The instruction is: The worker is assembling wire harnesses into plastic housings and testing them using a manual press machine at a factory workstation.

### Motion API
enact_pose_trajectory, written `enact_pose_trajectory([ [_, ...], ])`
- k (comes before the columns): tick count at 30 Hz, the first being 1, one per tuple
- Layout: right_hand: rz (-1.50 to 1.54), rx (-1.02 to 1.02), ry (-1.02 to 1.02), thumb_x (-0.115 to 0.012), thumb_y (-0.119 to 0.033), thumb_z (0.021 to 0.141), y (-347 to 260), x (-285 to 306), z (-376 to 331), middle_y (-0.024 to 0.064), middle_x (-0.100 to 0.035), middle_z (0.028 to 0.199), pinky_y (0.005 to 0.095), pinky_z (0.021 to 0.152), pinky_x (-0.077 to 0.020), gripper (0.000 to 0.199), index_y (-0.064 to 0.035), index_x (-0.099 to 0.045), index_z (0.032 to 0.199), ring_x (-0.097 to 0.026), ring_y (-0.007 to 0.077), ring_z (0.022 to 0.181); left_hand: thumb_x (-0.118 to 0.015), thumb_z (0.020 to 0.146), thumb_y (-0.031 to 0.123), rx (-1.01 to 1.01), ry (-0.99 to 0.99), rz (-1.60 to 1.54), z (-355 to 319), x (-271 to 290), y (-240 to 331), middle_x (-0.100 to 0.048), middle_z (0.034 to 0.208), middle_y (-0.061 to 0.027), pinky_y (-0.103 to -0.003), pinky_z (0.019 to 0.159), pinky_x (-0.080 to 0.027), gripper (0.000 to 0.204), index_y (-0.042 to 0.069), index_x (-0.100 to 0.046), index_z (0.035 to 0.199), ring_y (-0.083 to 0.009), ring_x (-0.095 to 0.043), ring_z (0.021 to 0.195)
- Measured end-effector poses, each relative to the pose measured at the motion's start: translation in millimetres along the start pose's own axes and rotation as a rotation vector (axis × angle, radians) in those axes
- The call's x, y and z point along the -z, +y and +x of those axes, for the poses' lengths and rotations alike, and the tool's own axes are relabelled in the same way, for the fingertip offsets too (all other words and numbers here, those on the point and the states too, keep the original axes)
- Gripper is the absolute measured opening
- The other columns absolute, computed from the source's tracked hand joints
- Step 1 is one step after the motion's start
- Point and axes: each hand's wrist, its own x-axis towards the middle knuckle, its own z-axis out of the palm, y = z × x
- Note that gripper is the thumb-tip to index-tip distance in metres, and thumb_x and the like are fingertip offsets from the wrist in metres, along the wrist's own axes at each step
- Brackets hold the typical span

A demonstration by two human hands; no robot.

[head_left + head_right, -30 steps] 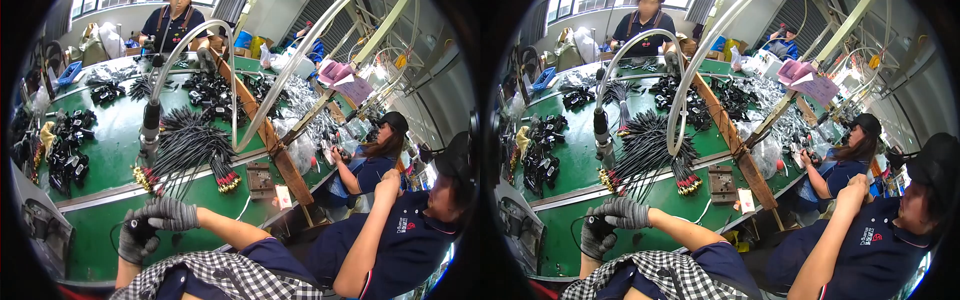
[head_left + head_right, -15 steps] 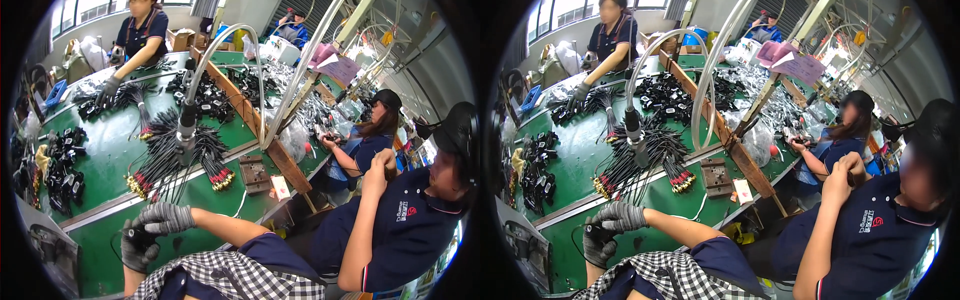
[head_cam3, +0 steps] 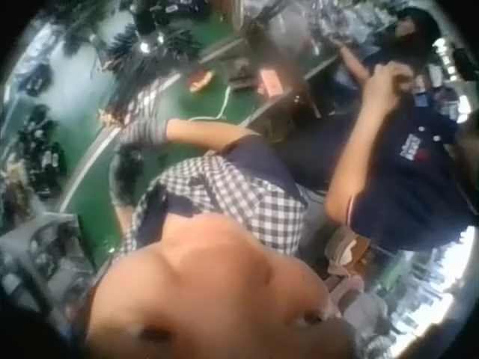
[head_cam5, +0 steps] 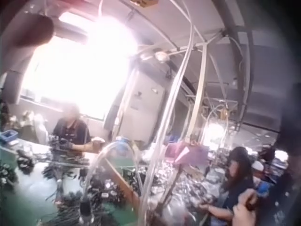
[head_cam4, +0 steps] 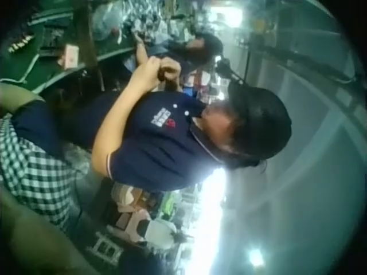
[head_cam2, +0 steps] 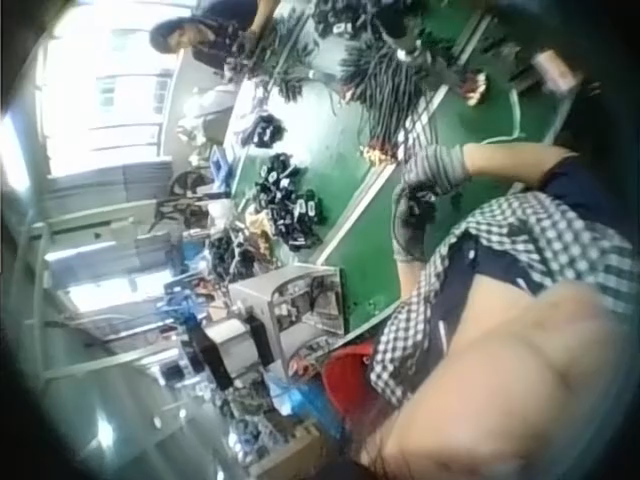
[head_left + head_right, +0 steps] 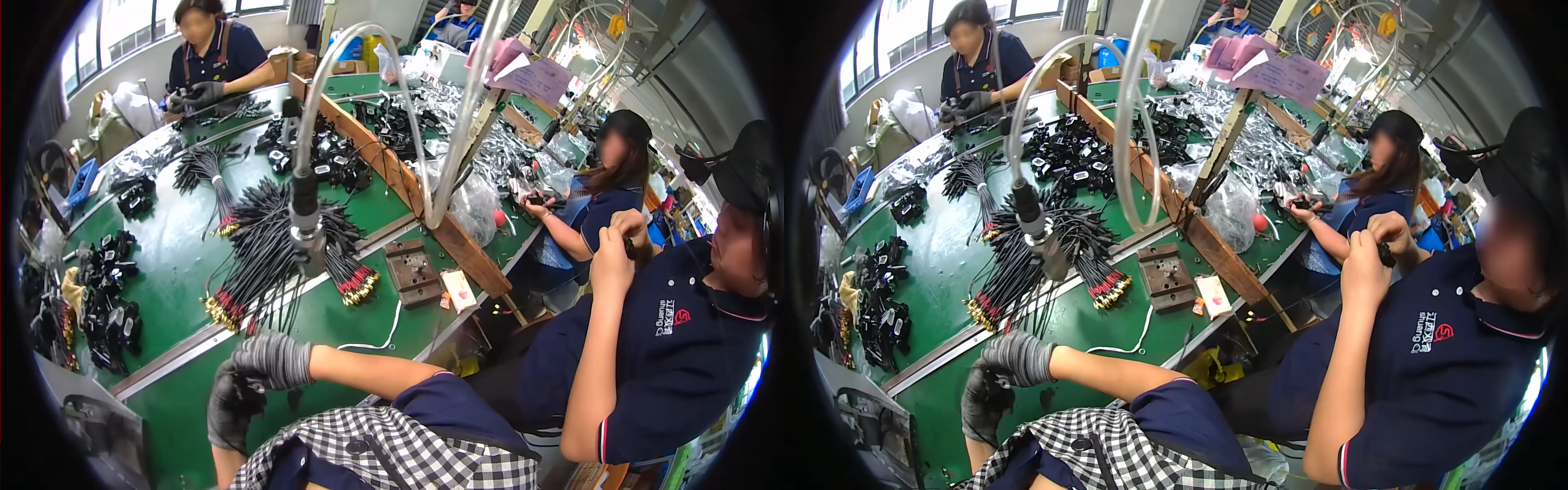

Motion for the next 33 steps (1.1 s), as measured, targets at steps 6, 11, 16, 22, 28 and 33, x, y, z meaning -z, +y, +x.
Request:
enact_pose_trajectory([
  [6, -0.245, -0.047, -0.174, -0.066, -0.025, 0.067, -10, -11, -10, 0.0126, -0.058, 0.078, 0.0402, 0.065, -0.0479, 0.026, -0.0065, -0.058, 0.084, -0.06, 0.0319, 0.075, -0.07, 0.074, 0.024, -0.169, -0.005, 0.4, 5, 22, -6, -0.063, 0.094, -0.0092, -0.027, 0.051, -0.049, 0.039, 0.006, -0.053, 0.104, -0.0159, -0.059, 0.06],
  [11, -0.148, -0.143, -0.299, -0.061, -0.026, 0.075, -8, -3, -18, 0.0158, -0.058, 0.077, 0.0423, 0.065, -0.0473, 0.023, -0.0049, -0.057, 0.084, -0.06, 0.0339, 0.075, -0.073, 0.07, 0.016, -0.111, 0.029, 0.237, 4, 17, -13, -0.059, 0.087, -0.0072, -0.024, 0.053, -0.05, 0.039, 0.007, -0.052, 0.102, -0.0151, -0.059, 0.061],
  [16, 0.086, -0.371, -0.157, -0.058, -0.028, 0.082, -27, 22, -19, 0.0185, -0.058, 0.075, 0.0441, 0.066, -0.046, 0.026, -0.0025, -0.054, 0.082, -0.059, 0.0358, 0.075, -0.071, 0.072, 0.018, -0.27, 0.19, 0.353, 4, 3, 3, -0.054, 0.082, -0.0038, -0.022, 0.051, -0.049, 0.037, 0.007, -0.052, 0.102, -0.0142, -0.059, 0.064],
  [22, 0.118, -0.437, 0.068, -0.061, -0.03, 0.083, -12, 3, -22, 0.0158, -0.058, 0.076, 0.0402, 0.064, -0.0461, 0.029, -0.0034, -0.053, 0.091, -0.058, 0.0333, 0.072, -0.07, 0.073, 0.019, -0.338, 0.197, 0.515, 12, -18, 17, -0.053, 0.083, -0.0037, -0.022, 0.05, -0.049, 0.036, 0.007, -0.051, 0.101, -0.0126, -0.058, 0.067],
  [28, 0.717, -0.374, 0.095, -0.06, -0.03, 0.083, -9, -4, -24, 0.0155, -0.055, 0.069, 0.038, 0.061, -0.0452, 0.029, -0.0023, -0.053, 0.082, -0.055, 0.0333, 0.066, -0.069, 0.074, 0.018, -0.317, 0.075, 0.512, 8, -15, 23, -0.054, 0.078, -0.0028, -0.021, 0.05, -0.048, 0.034, 0.006, -0.051, 0.1, -0.0105, -0.056, 0.066],
  [33, 1.122, -0.418, -0.265, -0.057, -0.032, 0.086, -21, 24, -22, 0.0121, -0.054, 0.065, 0.0368, 0.06, -0.0451, 0.032, -0.0019, -0.052, 0.076, -0.055, 0.0268, 0.063, -0.067, 0.073, 0.017, -0.339, -0.105, 0.644, 13, 3, 29, -0.055, 0.075, -0.0026, -0.021, 0.046, -0.046, 0.032, 0.005, -0.051, 0.099, -0.0109, -0.056, 0.059],
])
